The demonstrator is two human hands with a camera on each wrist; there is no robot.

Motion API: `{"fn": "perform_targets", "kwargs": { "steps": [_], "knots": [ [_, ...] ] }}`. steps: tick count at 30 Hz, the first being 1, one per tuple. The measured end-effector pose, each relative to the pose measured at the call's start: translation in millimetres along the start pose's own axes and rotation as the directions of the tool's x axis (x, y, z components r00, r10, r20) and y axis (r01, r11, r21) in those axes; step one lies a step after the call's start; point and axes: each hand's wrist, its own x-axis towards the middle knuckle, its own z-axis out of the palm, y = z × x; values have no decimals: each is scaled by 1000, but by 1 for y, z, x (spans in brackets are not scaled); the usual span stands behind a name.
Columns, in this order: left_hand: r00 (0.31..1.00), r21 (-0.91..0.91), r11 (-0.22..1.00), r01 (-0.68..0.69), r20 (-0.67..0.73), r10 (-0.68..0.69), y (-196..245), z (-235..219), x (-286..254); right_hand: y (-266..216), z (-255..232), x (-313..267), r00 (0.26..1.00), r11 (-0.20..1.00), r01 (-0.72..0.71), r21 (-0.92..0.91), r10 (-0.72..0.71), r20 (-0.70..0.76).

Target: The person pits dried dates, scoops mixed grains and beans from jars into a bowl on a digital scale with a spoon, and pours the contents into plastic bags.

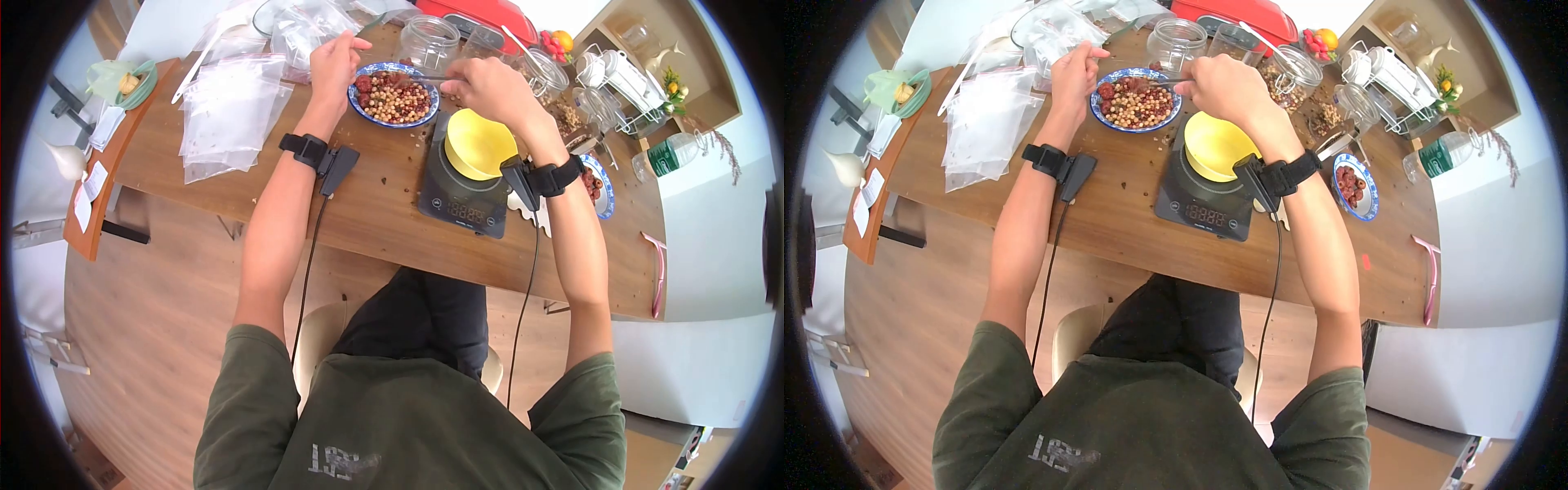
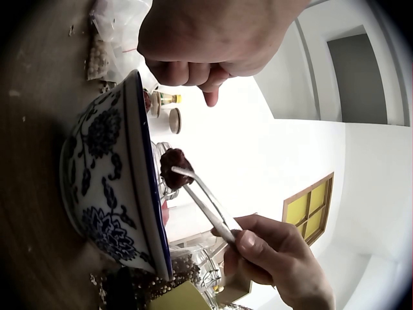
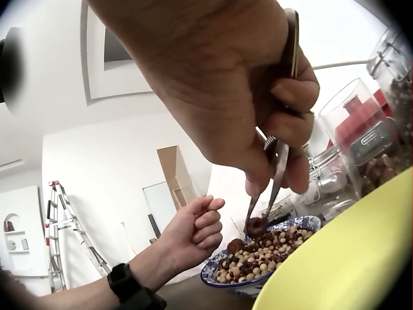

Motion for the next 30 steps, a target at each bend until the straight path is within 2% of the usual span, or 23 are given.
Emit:
{"fn": "perform_targets", "kwargs": {
  "steps": [2, 4, 8, 10, 13, 17, 19, 20, 21, 23, 25, 27, 29, 30],
  "knots": [
    [1000, 0, 1000, -2, 0, 2, 1, 1, 1, 3, -2, -1, 999, 1000, 7, -5, -6, 36],
    [1000, 6, 1000, -2, 2, 2, 0, -1, 1, 0, -6, -5, 999, 997, -26, 77, 28, -25],
    [1000, 7, 1000, -3, 7, 3, -1, 0, 2, 7, -2, -7, 999, 998, 23, 65, -20, -49],
    [1000, 0, 1000, 13, -5, -13, 0, 0, 1, 4, -2, -11, 982, 999, 35, -25, -39, -184],
    [1000, 9, 1000, 11, -3, -11, 1, 0, 1, -1, -8, -21, 975, 994, 28, -107, -51, -216],
    [1000, -6, 1000, 23, 6, -22, -2, -3, 2, 2, -29, -42, 962, 994, 44, -100, -69, -263],
    [999, -33, 999, -21, 30, 22, -8, -8, 5, 8, -51, -60, 941, 997, 43, -59, -61, -333],
    [1000, 26, 1000, -10, -23, 10, -8, -4, 6, 12, -66, -72, 933, 997, -9, -75, -18, -360],
    [997, 78, 997, 10, -74, -4, -6, -1, 5, 21, -78, -84, 917, 999, 1, -54, -22, -399],
    [1000, 28, 1000, 11, -5, -10, -11, -6, 9, 34, -106, -113, 894, 994, -101, 41, 108, -435],
    [1000, 50, 999, 19, -10, -19, -5, -4, 5, 60, -123, -140, 832, 968, -187, 165, 245, -498],
    [1000, 37, 999, 9, 7, -10, -3, -5, 3, 88, -139, -169, 778, 939, -315, 137, 338, -529],
    [1000, 23, 1000, 13, 8, -13, -3, -4, 3, 116, -147, -194, 721, 846, -531, 51, 483, -498],
    [1000, 24, 1000, 16, 4, -16, -3, -4, 3, 133, -146, -206, 702, 805, -593, 28, 534, -472]
  ]
}}
